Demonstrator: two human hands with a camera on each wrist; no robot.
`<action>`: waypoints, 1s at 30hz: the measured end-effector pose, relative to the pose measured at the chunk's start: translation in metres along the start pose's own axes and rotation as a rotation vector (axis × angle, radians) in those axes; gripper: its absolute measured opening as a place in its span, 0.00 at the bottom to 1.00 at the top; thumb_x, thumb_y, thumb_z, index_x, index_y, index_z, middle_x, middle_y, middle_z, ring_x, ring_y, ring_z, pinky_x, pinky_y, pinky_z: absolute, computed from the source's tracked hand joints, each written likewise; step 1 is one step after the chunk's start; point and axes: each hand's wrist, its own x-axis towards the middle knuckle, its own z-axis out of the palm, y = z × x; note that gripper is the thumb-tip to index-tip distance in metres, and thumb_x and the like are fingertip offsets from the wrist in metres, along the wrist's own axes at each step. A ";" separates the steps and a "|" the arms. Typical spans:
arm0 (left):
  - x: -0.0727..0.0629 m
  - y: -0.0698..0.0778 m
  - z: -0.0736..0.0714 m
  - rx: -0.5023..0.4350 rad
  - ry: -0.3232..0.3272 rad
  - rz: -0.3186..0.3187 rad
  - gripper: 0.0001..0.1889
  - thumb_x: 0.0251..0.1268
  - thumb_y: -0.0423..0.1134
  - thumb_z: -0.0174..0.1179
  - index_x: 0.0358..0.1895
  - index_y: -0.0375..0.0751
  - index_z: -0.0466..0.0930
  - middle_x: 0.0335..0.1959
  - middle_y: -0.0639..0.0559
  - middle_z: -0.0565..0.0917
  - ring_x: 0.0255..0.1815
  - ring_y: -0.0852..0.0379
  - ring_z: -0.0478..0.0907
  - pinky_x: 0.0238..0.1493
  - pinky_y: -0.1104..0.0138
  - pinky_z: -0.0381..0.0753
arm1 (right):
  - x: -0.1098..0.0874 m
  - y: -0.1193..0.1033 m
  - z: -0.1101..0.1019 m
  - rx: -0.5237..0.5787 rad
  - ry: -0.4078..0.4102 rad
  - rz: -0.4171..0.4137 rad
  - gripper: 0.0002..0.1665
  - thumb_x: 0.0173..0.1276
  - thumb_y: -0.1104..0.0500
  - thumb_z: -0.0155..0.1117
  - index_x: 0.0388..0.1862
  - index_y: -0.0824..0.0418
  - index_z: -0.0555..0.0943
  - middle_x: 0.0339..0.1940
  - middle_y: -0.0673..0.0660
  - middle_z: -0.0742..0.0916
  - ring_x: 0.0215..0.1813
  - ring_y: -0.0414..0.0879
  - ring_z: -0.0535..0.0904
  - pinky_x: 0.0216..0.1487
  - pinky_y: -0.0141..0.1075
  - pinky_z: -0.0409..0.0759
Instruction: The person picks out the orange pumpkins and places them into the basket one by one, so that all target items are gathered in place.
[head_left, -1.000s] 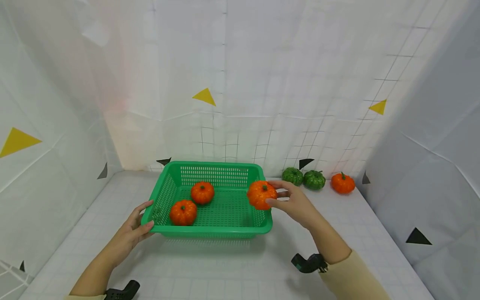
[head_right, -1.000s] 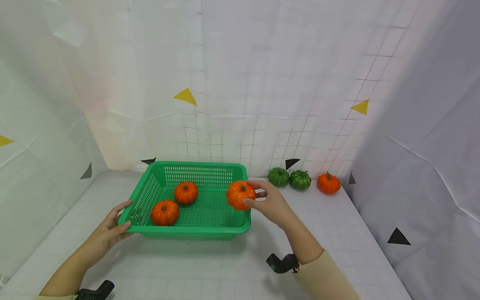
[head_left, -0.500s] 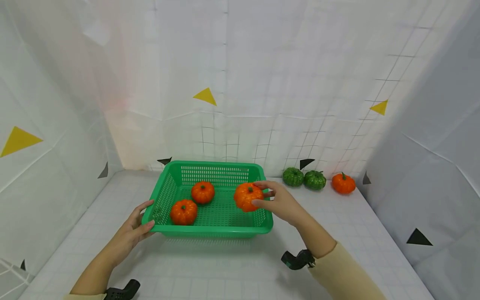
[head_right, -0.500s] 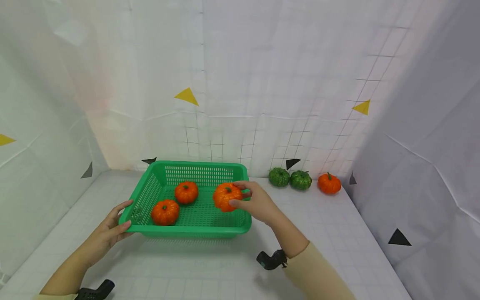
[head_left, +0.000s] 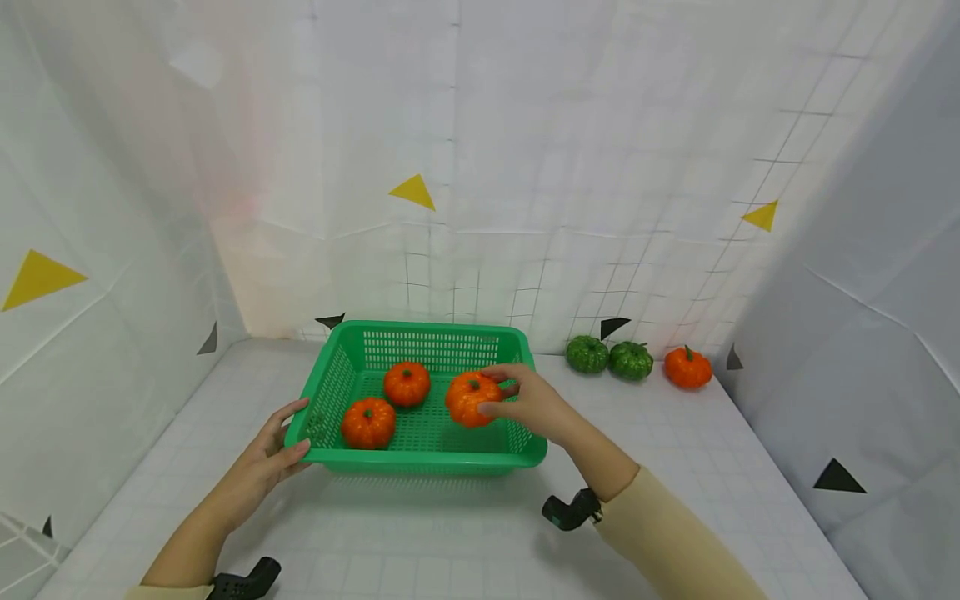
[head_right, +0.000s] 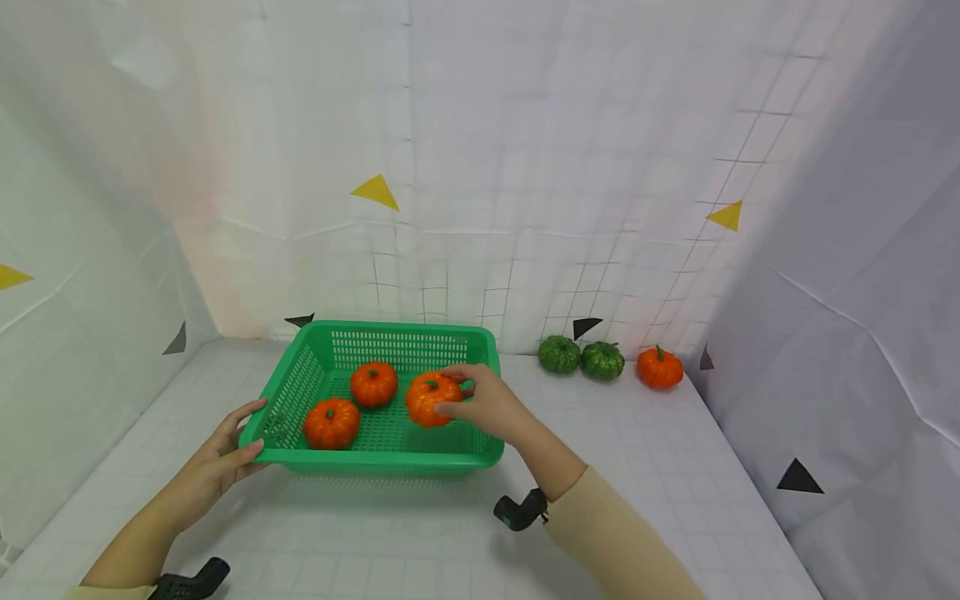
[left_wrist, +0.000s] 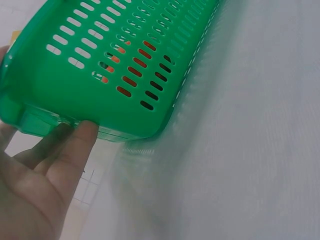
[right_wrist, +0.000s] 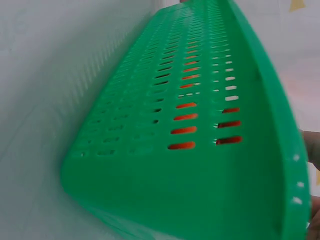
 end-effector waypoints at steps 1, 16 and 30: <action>0.000 0.000 0.000 -0.002 0.000 0.002 0.35 0.80 0.37 0.49 0.81 0.49 0.41 0.71 0.28 0.57 0.62 0.58 0.73 0.56 0.74 0.76 | 0.002 0.000 0.002 -0.002 -0.005 -0.002 0.32 0.62 0.52 0.76 0.65 0.51 0.79 0.62 0.55 0.79 0.56 0.53 0.77 0.45 0.41 0.84; 0.000 0.000 0.000 0.002 -0.006 0.008 0.35 0.80 0.37 0.49 0.81 0.49 0.41 0.70 0.27 0.57 0.61 0.57 0.74 0.56 0.74 0.76 | 0.030 0.007 0.029 -0.076 -0.084 -0.010 0.32 0.62 0.53 0.76 0.65 0.55 0.78 0.62 0.57 0.80 0.52 0.51 0.80 0.48 0.40 0.83; 0.000 -0.002 -0.002 0.011 -0.014 0.019 0.34 0.81 0.37 0.48 0.81 0.50 0.41 0.71 0.28 0.57 0.62 0.60 0.74 0.56 0.74 0.76 | 0.043 0.016 0.039 -0.237 -0.190 -0.004 0.31 0.63 0.51 0.75 0.64 0.56 0.79 0.59 0.58 0.80 0.58 0.52 0.75 0.58 0.48 0.77</action>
